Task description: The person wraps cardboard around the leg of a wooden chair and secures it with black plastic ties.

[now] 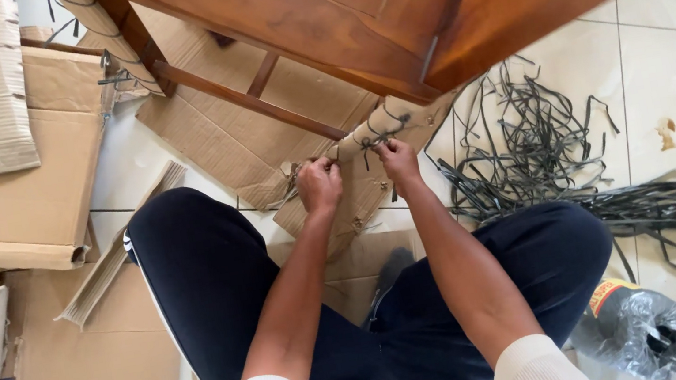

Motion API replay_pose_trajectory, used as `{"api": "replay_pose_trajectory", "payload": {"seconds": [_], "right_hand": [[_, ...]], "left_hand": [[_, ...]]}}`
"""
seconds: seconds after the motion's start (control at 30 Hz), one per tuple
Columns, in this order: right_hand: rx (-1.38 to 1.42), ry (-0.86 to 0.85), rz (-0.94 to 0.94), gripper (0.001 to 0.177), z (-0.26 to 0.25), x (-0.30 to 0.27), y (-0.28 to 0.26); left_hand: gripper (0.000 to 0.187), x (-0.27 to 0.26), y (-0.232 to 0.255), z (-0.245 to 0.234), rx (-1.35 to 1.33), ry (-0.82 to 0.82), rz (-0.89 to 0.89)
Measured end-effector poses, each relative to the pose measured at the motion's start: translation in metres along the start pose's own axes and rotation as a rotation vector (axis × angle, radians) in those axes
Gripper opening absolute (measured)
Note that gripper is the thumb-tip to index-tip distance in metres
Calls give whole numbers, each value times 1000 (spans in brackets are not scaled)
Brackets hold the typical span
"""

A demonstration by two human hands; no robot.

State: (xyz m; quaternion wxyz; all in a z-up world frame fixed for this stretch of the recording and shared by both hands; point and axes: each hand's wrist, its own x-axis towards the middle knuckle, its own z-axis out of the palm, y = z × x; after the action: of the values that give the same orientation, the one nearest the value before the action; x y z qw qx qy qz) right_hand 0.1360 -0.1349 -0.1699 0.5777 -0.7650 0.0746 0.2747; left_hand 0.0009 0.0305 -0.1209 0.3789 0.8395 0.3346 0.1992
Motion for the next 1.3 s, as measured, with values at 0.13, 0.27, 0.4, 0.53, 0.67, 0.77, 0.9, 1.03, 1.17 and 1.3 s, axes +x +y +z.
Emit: {"api": "replay_pose_trajectory", "payload": {"seconds": [0.13, 0.27, 0.4, 0.53, 0.67, 0.77, 0.9, 1.03, 1.17, 1.3], "right_hand": [[-11, 74, -185, 20, 6, -33, -12], [-148, 285, -164, 25, 8, -76, -37], [-138, 395, -134, 26, 13, -101, -44], [-175, 470, -234, 27, 22, -121, -40], [-118, 478, -263, 26, 39, -151, -45], [-81, 423, -288, 22, 50, -168, -45], [-203, 365, -421, 17, 54, -178, -41], [-299, 343, -554, 14, 52, -177, -36], [-298, 245, -450, 12, 53, -176, -35], [-308, 199, -411, 12, 52, -172, -28]], "left_hand": [[18, -9, 6, -1, -101, -151, -136], [20, -14, -5, 13, -200, -173, -233], [19, -19, -35, 46, -468, -209, -375], [16, -23, -22, 39, -715, -284, -528], [13, -25, -6, 24, -880, -411, -728], [13, -25, 11, 4, -972, -487, -789], [14, -24, 17, -4, -977, -556, -820], [14, -23, 15, -5, -950, -572, -789], [14, -23, 3, 8, -1002, -584, -728], [15, -21, -6, 20, -1039, -580, -661]]}}
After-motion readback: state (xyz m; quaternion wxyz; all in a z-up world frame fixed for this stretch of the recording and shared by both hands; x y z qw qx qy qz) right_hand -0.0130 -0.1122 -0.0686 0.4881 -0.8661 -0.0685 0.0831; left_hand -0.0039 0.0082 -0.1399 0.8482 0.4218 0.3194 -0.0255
